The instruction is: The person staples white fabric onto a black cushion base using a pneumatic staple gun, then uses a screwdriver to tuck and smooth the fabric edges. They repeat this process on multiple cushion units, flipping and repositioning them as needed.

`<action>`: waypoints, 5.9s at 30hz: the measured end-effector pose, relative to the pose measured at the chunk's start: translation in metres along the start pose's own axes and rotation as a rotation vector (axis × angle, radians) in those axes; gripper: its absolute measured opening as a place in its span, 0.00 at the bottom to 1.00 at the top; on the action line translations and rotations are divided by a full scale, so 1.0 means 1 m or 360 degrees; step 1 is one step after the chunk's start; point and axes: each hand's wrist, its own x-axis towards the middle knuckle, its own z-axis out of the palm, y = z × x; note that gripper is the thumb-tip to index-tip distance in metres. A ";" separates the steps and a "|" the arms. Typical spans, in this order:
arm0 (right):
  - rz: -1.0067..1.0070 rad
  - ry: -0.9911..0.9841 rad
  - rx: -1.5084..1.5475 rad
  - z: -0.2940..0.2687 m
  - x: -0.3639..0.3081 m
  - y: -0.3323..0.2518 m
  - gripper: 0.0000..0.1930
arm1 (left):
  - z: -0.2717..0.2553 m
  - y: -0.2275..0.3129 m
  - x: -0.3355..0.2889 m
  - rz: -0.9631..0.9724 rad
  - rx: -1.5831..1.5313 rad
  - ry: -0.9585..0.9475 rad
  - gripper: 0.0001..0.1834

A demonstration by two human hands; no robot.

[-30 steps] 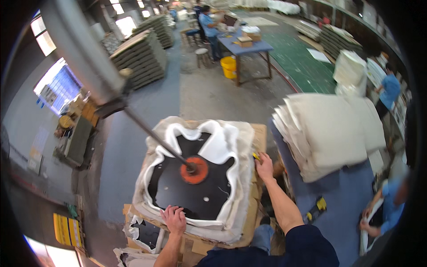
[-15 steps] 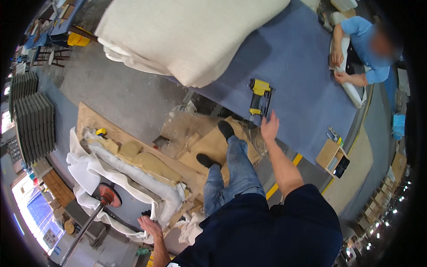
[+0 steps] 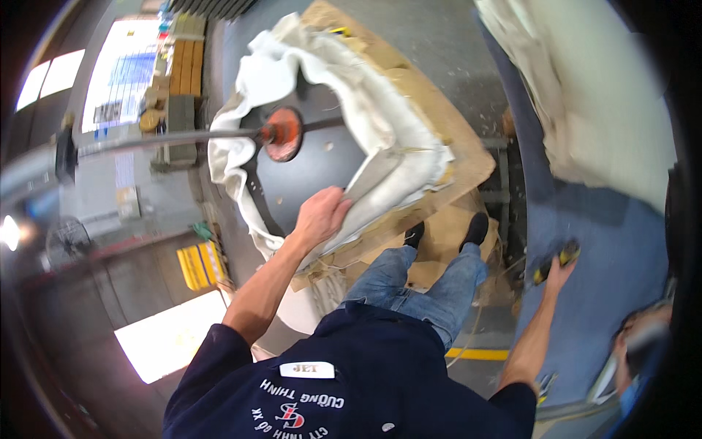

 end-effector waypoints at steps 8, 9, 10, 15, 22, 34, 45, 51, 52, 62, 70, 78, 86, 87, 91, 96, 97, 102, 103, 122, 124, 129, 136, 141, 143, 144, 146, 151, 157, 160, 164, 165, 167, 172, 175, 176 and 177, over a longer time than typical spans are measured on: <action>-0.0346 -0.0519 -0.0508 0.050 -0.229 -0.145 0.33 | 0.010 -0.042 -0.001 0.0152 -0.0200 0.0087 0.13; -0.0714 -0.0578 -0.0453 0.094 -0.261 -0.217 0.31 | 0.011 -0.044 0.002 0.0122 -0.0192 0.0022 0.11; -0.0633 -0.0657 -0.0314 0.125 -0.280 -0.246 0.31 | 0.013 -0.044 0.005 0.0120 -0.0228 0.0035 0.10; -0.1069 -0.0716 -0.0504 0.234 -0.319 -0.351 0.37 | 0.026 -0.035 0.008 0.0146 -0.0315 0.0216 0.13; -0.0634 -0.0704 -0.0596 0.276 -0.348 -0.355 0.35 | 0.027 -0.043 0.007 0.0386 -0.0240 0.0352 0.13; -0.0028 -0.0974 -0.0498 0.313 -0.357 -0.394 0.39 | 0.026 -0.078 0.023 0.0499 -0.0311 0.0547 0.12; -0.0216 -0.1076 -0.0844 0.346 -0.346 -0.425 0.40 | 0.037 -0.083 0.030 0.0469 -0.0339 0.0528 0.13; -0.0139 -0.1105 -0.0913 0.352 -0.352 -0.430 0.39 | 0.037 -0.087 0.027 0.0474 -0.0369 0.0528 0.14; -0.0197 -0.1093 -0.0925 0.353 -0.350 -0.427 0.39 | 0.037 -0.087 0.027 0.0486 -0.0379 0.0536 0.14; -0.0470 -0.1088 -0.0801 0.328 -0.354 -0.411 0.37 | 0.047 -0.078 0.049 0.0379 -0.0677 0.0873 0.21; -0.0456 -0.1426 -0.0501 0.283 -0.365 -0.342 0.39 | -0.003 -0.087 -0.018 -0.0003 -0.0862 0.0583 0.13; -0.0187 -0.1549 -0.0466 0.279 -0.350 -0.356 0.38 | 0.011 -0.056 -0.161 -0.0398 -0.0187 0.0167 0.16; -0.0413 -0.1397 -0.0364 0.272 -0.376 -0.323 0.37 | 0.024 -0.033 -0.121 -0.0227 -0.0021 0.0489 0.21; -0.0305 -0.1406 -0.0369 0.271 -0.377 -0.327 0.37 | 0.021 -0.032 -0.116 -0.0214 0.0009 0.0495 0.21; -0.0049 -0.1420 -0.0386 0.274 -0.385 -0.352 0.36 | 0.022 -0.040 -0.104 -0.0118 -0.0131 0.0376 0.21; -0.0011 -0.1456 -0.0430 0.271 -0.378 -0.344 0.34 | 0.021 -0.064 -0.095 0.0105 -0.0228 0.0330 0.17; -0.0001 -0.1448 -0.0419 0.270 -0.379 -0.343 0.34 | 0.021 -0.064 -0.093 0.0084 -0.0232 0.0304 0.16; 0.0010 -0.1383 -0.0463 0.279 -0.391 -0.356 0.34 | 0.028 -0.075 -0.092 0.0020 -0.0426 0.0513 0.10; 0.0011 -0.1366 -0.0509 0.283 -0.395 -0.364 0.35 | 0.029 -0.081 -0.093 0.0004 -0.0459 0.0584 0.10; -0.0379 -0.1570 -0.1196 0.355 -0.411 -0.407 0.37 | 0.043 -0.107 -0.098 -0.0092 -0.0565 0.0751 0.15; -0.0438 -0.1580 -0.1232 0.356 -0.415 -0.411 0.37 | 0.045 -0.107 -0.099 -0.0101 -0.0534 0.0786 0.15; -0.0679 -0.1506 -0.1255 0.361 -0.421 -0.405 0.35 | 0.044 -0.114 -0.102 0.0042 -0.0529 0.0796 0.16; -0.0418 -0.1563 -0.1134 0.358 -0.415 -0.404 0.33 | 0.043 -0.130 -0.109 0.0166 -0.0625 0.0818 0.19; -0.0278 -0.1202 -0.0876 0.314 -0.358 -0.386 0.31 | 0.031 -0.146 -0.118 0.0136 -0.0614 0.0777 0.22; -0.0362 -0.0984 -0.0769 0.300 -0.337 -0.380 0.22 | 0.027 -0.151 -0.123 0.0113 -0.0621 0.0657 0.28; -0.0471 -0.0884 -0.0640 0.300 -0.327 -0.374 0.16 | 0.020 -0.147 -0.119 0.0239 -0.0524 0.0633 0.31; -0.0494 -0.0806 -0.0519 0.301 -0.318 -0.377 0.11 | 0.009 -0.137 -0.118 0.0470 -0.0319 0.0570 0.37; -0.0247 -0.0846 -0.0438 0.300 -0.331 -0.384 0.10 | 0.007 -0.093 -0.069 0.1082 -0.0033 0.0214 0.39; -0.0166 -0.0784 -0.0254 0.303 -0.337 -0.376 0.12 | 0.025 -0.100 -0.018 0.1171 0.0172 0.0088 0.38; -0.0122 -0.0831 -0.0324 0.304 -0.330 -0.384 0.12 | 0.030 -0.100 -0.015 0.1127 0.0069 0.0117 0.39; -0.0110 -0.0951 -0.0441 0.320 -0.326 -0.409 0.12 | 0.028 -0.100 -0.016 0.0997 0.0007 0.0142 0.40; -0.0120 -0.0981 -0.0469 0.327 -0.326 -0.417 0.12 | 0.030 -0.100 -0.016 0.0975 -0.0017 0.0161 0.40; -0.0073 -0.1040 -0.0629 0.339 -0.328 -0.435 0.11 | 0.031 -0.101 -0.016 0.0936 -0.0070 0.0183 0.40; -0.0140 -0.1028 -0.0861 0.362 -0.324 -0.447 0.10 | 0.030 -0.100 -0.014 0.0876 -0.0114 0.0156 0.40; -0.0091 -0.1069 -0.0973 0.364 -0.323 -0.449 0.11 | 0.028 -0.101 -0.013 0.0860 -0.0142 0.0169 0.40; -0.0081 -0.1091 -0.0997 0.367 -0.319 -0.454 0.11 | 0.029 -0.103 -0.012 0.0857 -0.0151 0.0165 0.40; -0.0111 -0.1063 -0.1000 0.365 -0.324 -0.451 0.11 | 0.031 -0.103 -0.015 0.0854 -0.0161 0.0162 0.40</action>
